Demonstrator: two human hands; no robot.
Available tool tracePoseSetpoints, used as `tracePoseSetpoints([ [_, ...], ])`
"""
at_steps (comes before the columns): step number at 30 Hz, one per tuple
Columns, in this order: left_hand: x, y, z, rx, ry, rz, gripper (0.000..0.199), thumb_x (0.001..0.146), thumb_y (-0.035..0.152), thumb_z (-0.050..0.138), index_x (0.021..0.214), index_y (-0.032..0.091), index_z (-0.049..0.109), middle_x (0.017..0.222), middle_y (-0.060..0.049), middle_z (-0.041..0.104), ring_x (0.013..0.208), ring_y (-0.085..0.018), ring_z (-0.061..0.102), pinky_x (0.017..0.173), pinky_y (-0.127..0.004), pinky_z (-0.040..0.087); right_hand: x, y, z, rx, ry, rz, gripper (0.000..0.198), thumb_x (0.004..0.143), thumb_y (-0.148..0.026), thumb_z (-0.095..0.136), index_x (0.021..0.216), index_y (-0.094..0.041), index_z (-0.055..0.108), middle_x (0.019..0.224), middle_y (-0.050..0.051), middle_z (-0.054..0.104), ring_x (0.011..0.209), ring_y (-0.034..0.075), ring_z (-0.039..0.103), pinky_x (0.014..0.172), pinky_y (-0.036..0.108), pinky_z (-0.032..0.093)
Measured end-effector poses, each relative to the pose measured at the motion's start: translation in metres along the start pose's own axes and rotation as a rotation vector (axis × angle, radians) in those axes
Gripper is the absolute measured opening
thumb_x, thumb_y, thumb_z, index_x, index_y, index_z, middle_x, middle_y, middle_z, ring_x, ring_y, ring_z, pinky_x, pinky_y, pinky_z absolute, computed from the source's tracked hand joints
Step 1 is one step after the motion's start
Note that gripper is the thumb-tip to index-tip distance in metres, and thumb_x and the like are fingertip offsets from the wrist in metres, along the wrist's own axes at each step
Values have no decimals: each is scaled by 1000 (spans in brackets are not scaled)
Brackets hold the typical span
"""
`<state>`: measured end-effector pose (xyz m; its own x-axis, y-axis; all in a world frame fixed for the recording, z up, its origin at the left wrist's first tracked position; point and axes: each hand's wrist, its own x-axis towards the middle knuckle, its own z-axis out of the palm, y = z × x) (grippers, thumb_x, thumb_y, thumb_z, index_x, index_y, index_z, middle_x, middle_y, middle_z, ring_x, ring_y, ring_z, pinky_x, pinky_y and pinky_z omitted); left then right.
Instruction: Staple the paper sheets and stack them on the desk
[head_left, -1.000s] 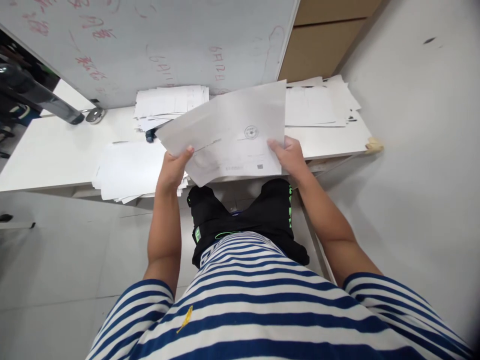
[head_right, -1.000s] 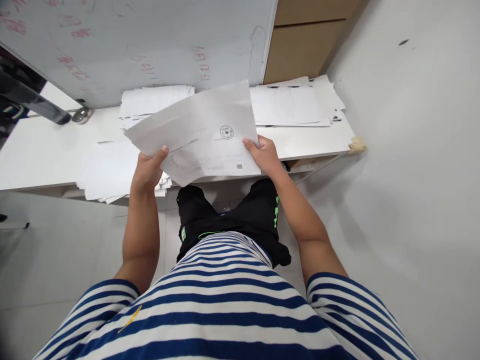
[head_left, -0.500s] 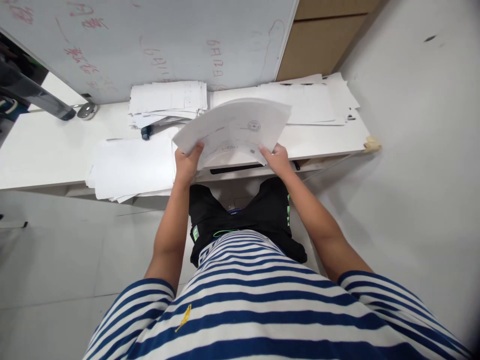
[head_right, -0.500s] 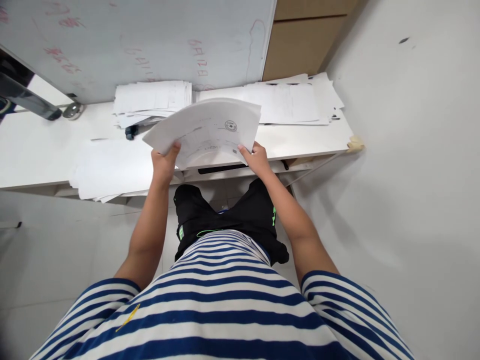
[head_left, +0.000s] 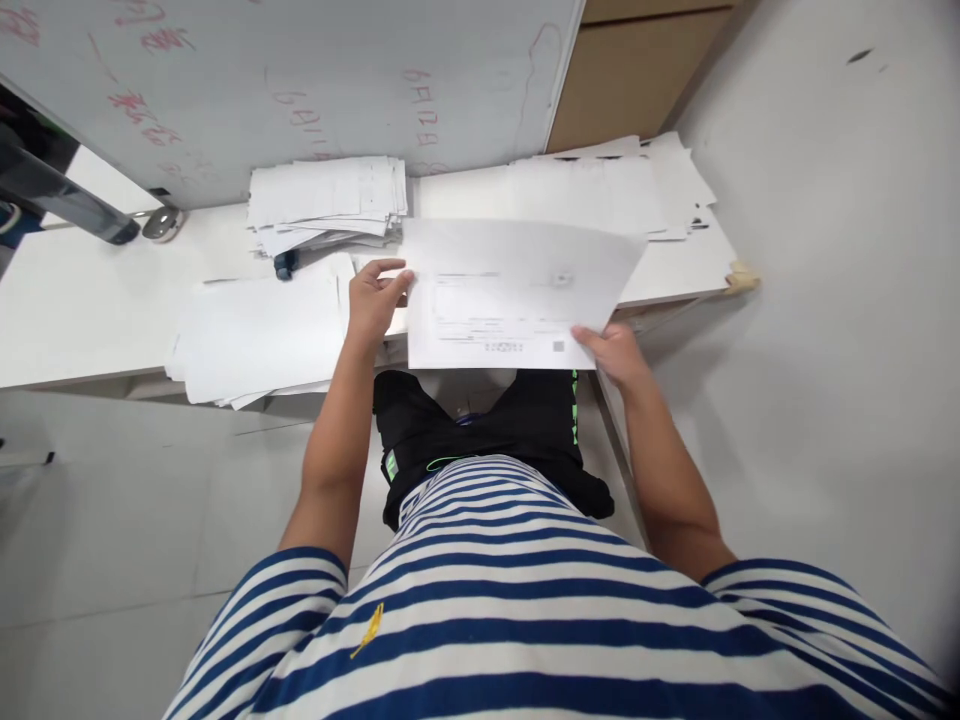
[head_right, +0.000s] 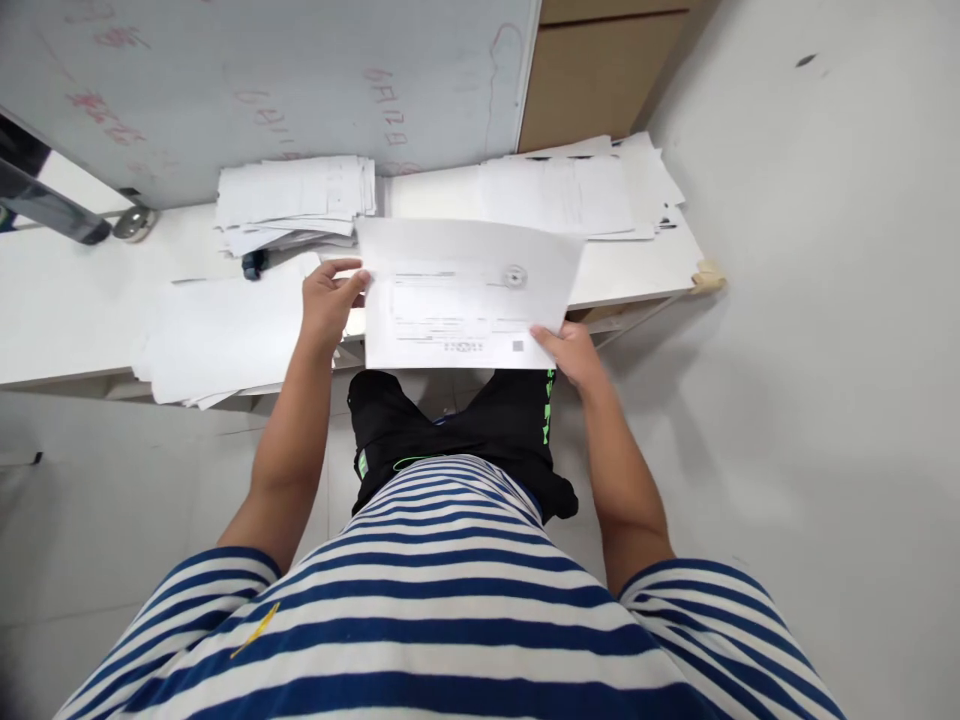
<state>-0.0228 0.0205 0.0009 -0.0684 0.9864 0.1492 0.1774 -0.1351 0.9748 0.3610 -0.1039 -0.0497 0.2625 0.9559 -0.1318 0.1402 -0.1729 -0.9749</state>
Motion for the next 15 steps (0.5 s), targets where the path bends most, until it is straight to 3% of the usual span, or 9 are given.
tracePoseSetpoints([
  [2,7,-5,9,59,34,19,37,87,49,73,113,23,65,83,-4,74,73,-17,73,72,-32,63,-17,17,-25,80,53,112,50,63,-56,91,92,-16,79,100,11,81,99,35,77,94,54,61],
  [4,11,-11,18,193,59,75,38,92,50,66,119,24,62,92,-6,75,87,-20,74,83,-36,62,-33,31,-44,153,109,176,52,59,-54,93,92,-16,79,101,13,81,101,35,76,97,57,61],
  [7,16,-26,32,484,-26,192,49,84,53,73,123,25,62,118,-13,72,123,-32,64,105,-47,52,-50,43,-58,246,167,222,55,56,-52,96,94,-17,79,104,13,81,106,36,76,102,56,59],
  [9,19,-37,38,607,-102,231,58,77,55,79,123,25,63,130,-16,67,135,-39,53,112,-54,44,-54,45,-59,292,187,230,55,53,-50,98,93,-18,79,104,12,81,106,35,76,102,54,60],
  [15,25,-60,40,567,-104,228,46,82,59,71,113,25,66,120,-17,67,124,-39,56,110,-54,43,-47,39,-47,305,144,238,54,53,-51,99,91,-18,80,94,11,82,95,34,79,95,52,63],
])
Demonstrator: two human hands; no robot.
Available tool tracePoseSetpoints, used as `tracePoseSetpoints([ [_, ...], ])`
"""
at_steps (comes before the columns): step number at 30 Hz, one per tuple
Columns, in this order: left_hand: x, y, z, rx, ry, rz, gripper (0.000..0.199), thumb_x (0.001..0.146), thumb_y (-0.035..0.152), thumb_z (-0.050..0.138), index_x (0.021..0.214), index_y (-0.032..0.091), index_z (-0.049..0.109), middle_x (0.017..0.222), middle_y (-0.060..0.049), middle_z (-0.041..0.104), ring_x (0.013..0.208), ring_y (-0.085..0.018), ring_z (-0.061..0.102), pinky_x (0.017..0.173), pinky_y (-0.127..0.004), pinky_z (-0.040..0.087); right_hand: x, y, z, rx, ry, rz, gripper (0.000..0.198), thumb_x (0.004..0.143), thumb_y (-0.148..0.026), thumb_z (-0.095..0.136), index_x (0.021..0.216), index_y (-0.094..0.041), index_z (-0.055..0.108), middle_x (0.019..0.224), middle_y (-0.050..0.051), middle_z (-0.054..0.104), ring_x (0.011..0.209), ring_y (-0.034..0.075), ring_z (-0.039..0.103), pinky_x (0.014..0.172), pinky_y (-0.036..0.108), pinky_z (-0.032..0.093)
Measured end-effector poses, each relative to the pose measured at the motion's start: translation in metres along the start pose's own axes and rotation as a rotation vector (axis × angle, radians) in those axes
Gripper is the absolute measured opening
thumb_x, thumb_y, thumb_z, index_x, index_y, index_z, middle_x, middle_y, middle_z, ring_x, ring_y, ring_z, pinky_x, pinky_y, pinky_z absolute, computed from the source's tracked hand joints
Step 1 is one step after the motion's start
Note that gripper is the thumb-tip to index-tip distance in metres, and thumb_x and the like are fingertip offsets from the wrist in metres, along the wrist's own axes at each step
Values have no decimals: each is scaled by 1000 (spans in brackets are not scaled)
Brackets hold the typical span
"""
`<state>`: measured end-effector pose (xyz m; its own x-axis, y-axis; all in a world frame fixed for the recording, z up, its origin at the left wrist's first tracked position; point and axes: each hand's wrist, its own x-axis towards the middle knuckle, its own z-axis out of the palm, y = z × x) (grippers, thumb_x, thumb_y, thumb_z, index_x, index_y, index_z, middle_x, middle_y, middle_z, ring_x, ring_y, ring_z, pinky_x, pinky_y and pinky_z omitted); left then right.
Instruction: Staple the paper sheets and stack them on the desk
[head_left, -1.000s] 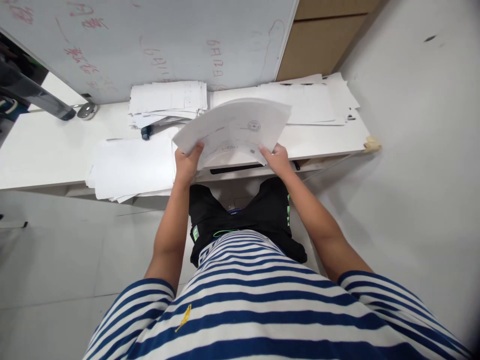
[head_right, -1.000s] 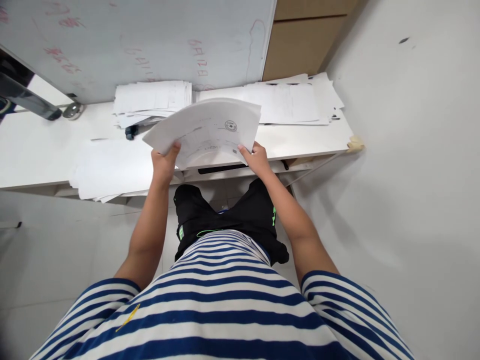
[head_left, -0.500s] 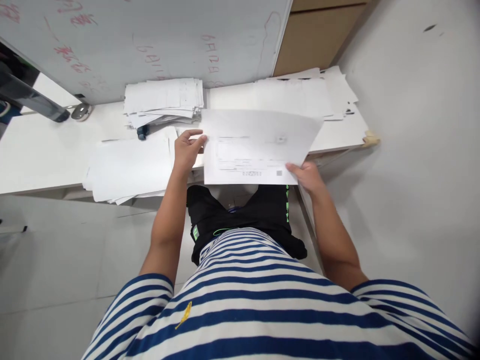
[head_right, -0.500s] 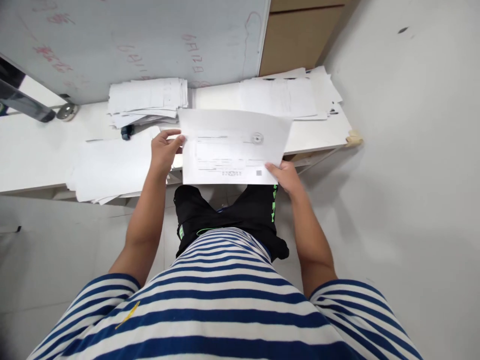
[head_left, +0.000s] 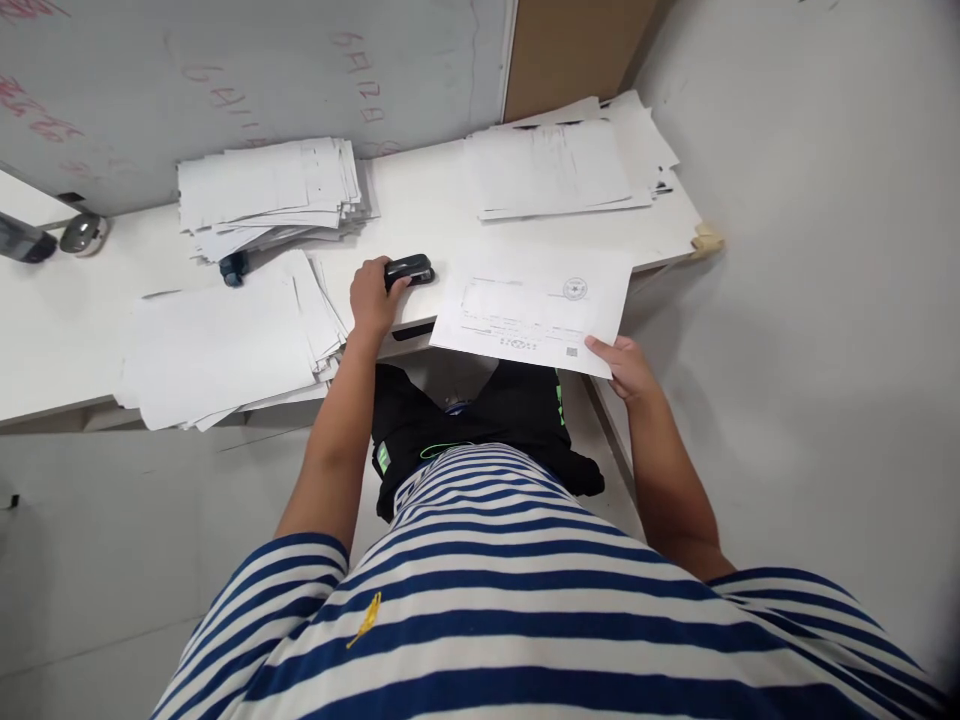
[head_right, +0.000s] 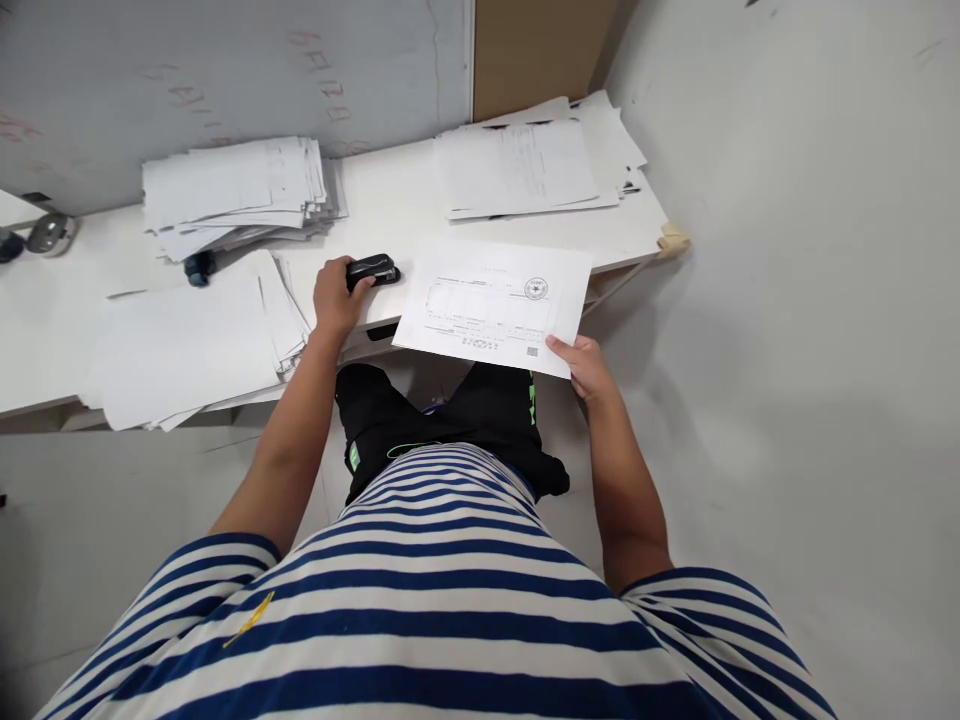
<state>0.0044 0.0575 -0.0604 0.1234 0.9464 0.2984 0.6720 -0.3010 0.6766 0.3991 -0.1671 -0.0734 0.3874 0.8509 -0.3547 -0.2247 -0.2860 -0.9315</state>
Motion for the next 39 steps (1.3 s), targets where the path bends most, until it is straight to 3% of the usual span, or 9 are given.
tracePoseSetpoints([
  [9,-6,0,-2,-5,-30,14,38,83,48,72,113,25,64,118,-16,67,120,-36,58,105,-49,46,12,0,21,-5,-102,32,52,54,-50,99,91,-18,80,99,10,82,97,32,78,94,49,64],
  [13,-4,4,-13,3,-109,18,36,79,41,74,111,25,66,117,-15,68,118,-36,60,105,-52,45,16,-1,35,-16,-172,68,54,56,-50,98,95,-17,80,97,11,82,97,32,78,94,50,63],
  [16,2,11,-28,-39,-195,27,42,73,44,80,110,26,67,117,-12,70,114,-35,62,104,-52,46,18,-2,41,-5,-185,77,57,56,-52,98,97,-18,80,98,11,82,96,32,78,94,50,63],
  [19,20,23,-32,-105,-161,58,42,79,51,76,111,26,67,120,-11,71,119,-34,61,107,-49,46,18,-2,42,3,-176,51,60,56,-55,97,101,-19,79,100,9,82,94,32,78,94,51,62],
  [24,61,43,5,-81,-109,91,41,90,62,62,106,24,66,118,-14,69,133,-36,53,119,-55,34,16,3,42,-52,-126,-35,60,60,-59,93,103,-20,78,103,9,82,97,30,78,94,51,62],
  [29,70,48,49,-62,-93,50,53,85,66,64,116,23,65,135,-18,61,155,-40,27,124,-65,20,11,4,43,-51,-102,-79,56,66,-57,91,107,-21,78,112,8,80,102,29,77,99,51,59],
  [34,65,46,56,6,-122,56,54,83,61,68,120,22,65,143,-19,56,159,-41,17,125,-67,14,-1,5,48,-22,-95,-84,55,70,-57,88,111,-22,77,116,8,79,107,29,75,100,50,58],
  [39,67,47,47,-84,-33,44,52,81,62,71,115,23,66,134,-18,62,154,-40,27,124,-62,25,-15,18,53,-103,-33,-11,56,67,-62,86,103,-20,75,98,7,80,86,26,75,82,43,62],
])
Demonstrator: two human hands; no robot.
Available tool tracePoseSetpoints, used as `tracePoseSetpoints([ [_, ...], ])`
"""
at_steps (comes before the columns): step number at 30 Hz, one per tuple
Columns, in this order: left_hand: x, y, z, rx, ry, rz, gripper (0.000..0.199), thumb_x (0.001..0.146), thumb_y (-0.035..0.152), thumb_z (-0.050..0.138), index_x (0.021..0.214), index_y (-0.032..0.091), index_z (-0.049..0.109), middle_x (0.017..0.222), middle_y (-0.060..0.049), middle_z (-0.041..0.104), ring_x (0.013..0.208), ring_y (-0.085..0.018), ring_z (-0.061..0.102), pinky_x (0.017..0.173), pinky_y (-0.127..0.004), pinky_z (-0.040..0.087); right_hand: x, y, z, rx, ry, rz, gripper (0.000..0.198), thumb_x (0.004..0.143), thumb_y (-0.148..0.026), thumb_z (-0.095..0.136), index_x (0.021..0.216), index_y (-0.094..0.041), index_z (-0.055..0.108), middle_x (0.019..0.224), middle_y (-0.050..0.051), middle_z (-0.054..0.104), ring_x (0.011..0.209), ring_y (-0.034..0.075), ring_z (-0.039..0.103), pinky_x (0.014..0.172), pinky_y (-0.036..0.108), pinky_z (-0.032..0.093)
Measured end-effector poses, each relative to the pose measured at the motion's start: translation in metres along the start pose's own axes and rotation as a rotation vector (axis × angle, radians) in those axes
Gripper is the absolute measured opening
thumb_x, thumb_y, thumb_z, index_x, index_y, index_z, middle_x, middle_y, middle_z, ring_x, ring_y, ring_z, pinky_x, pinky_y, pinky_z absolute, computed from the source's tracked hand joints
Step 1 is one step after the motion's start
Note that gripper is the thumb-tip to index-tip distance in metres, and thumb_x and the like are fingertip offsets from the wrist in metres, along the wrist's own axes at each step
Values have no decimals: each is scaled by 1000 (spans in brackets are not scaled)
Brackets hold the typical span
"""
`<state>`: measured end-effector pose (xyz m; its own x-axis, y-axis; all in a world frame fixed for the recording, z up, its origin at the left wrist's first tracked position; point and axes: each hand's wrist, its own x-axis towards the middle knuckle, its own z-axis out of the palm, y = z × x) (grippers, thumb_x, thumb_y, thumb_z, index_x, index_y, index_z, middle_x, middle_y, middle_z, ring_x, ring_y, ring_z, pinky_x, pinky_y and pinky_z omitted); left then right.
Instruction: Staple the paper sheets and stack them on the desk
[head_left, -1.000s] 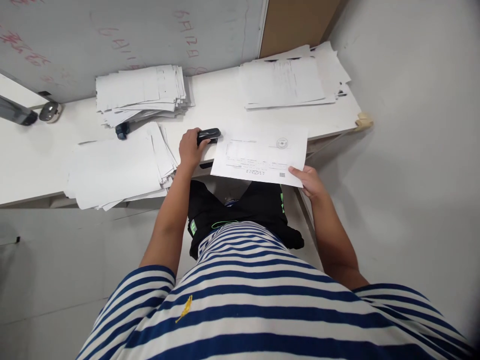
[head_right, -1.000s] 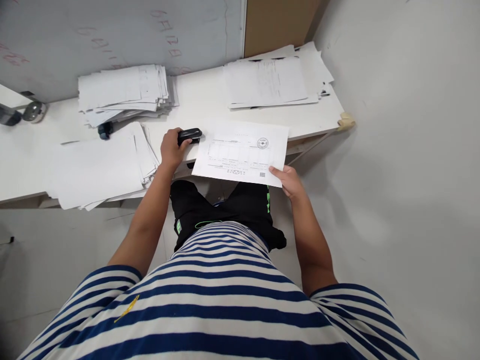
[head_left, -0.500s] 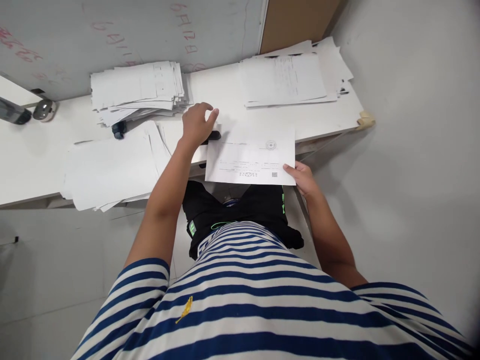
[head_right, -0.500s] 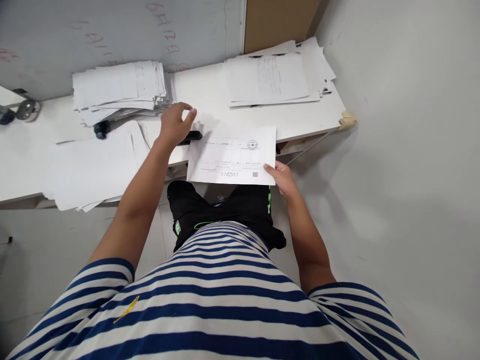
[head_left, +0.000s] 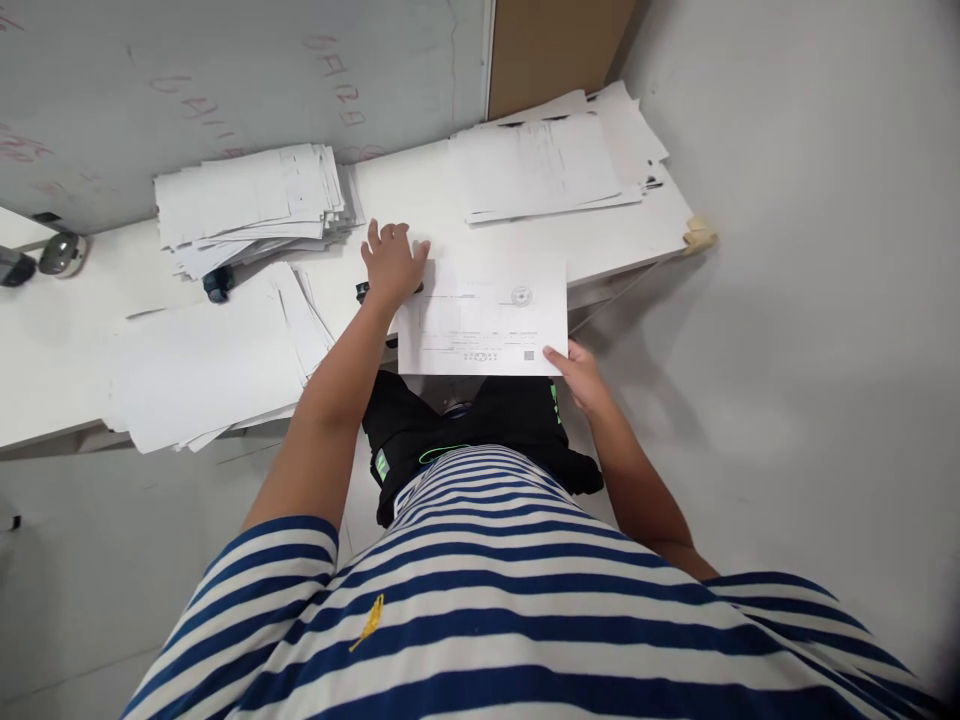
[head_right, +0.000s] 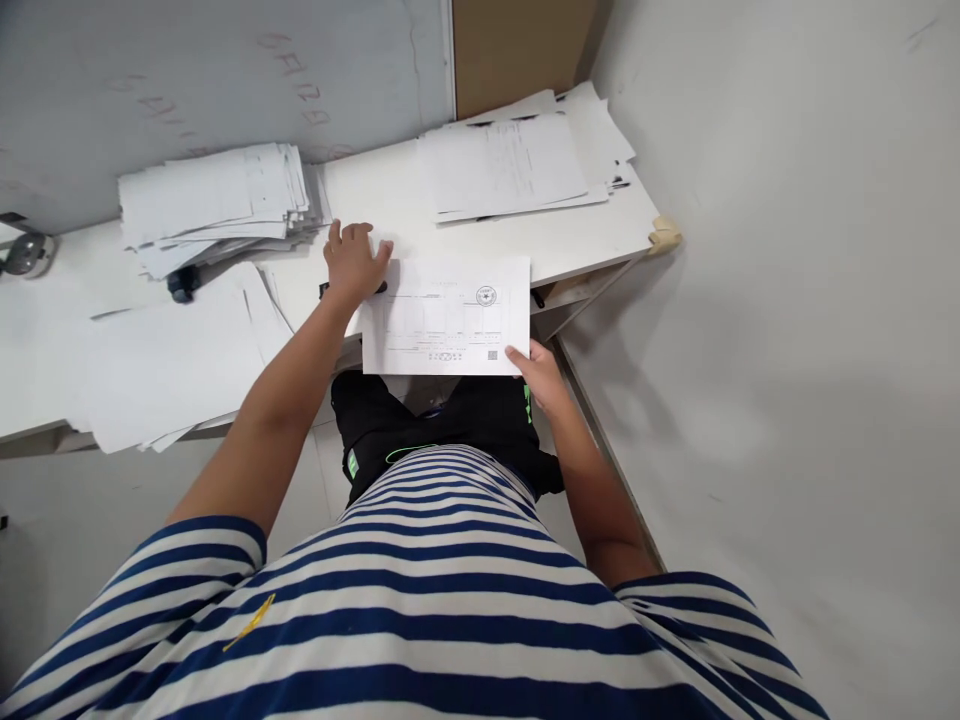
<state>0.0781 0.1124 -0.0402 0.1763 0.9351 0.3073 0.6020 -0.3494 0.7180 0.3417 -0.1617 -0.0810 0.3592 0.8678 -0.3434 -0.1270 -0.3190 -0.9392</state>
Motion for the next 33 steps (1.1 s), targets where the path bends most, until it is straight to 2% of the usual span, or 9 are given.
tracePoseSetpoints([
  [3,-8,8,-16,-123,120,31,49,87,66,63,112,24,66,127,-15,65,145,-36,43,122,-53,33,-4,9,4,-44,35,0,55,69,-65,81,98,-19,73,85,4,77,67,20,68,67,37,58],
  [6,-28,12,-37,-138,185,73,48,95,66,51,111,24,66,123,-12,65,136,-32,51,121,-51,33,-4,13,7,-57,80,-42,54,73,-67,75,98,-20,70,77,1,73,60,17,63,60,32,52],
  [8,-44,6,-48,-66,129,94,48,94,66,51,111,23,66,121,-13,67,133,-33,52,121,-52,32,-1,12,8,-68,117,-75,51,75,-67,74,96,-20,68,73,0,71,58,16,61,59,31,50],
  [10,-59,-5,-54,23,6,95,50,88,68,59,109,24,67,119,-14,68,128,-36,53,118,-53,34,2,9,8,-66,152,-105,49,75,-66,73,92,-21,68,69,-1,68,56,16,58,58,31,49],
  [13,-73,-24,-53,104,-92,68,53,80,71,68,107,25,68,116,-16,68,122,-38,54,111,-51,39,6,1,2,-21,183,-135,45,73,-62,77,89,-21,69,69,-1,68,53,14,54,54,30,47],
  [20,-72,-36,-42,140,-37,7,56,83,75,62,108,26,68,115,-17,65,120,-40,53,107,-53,40,4,-25,-41,12,303,-213,42,69,-53,84,93,-21,74,85,4,74,67,18,65,53,30,53],
  [24,-73,-38,-42,182,-16,20,54,85,73,63,109,25,68,114,-16,66,117,-39,54,104,-52,41,-1,-27,-60,47,398,-227,38,68,-49,84,92,-22,74,94,6,75,69,18,65,46,26,49],
  [29,-75,-36,-43,356,-31,20,48,89,64,65,116,24,66,115,-15,65,115,-35,56,98,-46,44,6,-30,-62,171,381,-161,35,65,-43,87,88,-22,70,95,3,73,68,13,61,42,20,44],
  [33,-75,-32,-43,453,-57,22,44,91,57,67,119,23,65,117,-15,65,113,-35,56,94,-45,44,47,-60,-59,184,327,-140,31,68,-35,88,86,-20,67,89,1,71,64,11,57,42,19,41],
])
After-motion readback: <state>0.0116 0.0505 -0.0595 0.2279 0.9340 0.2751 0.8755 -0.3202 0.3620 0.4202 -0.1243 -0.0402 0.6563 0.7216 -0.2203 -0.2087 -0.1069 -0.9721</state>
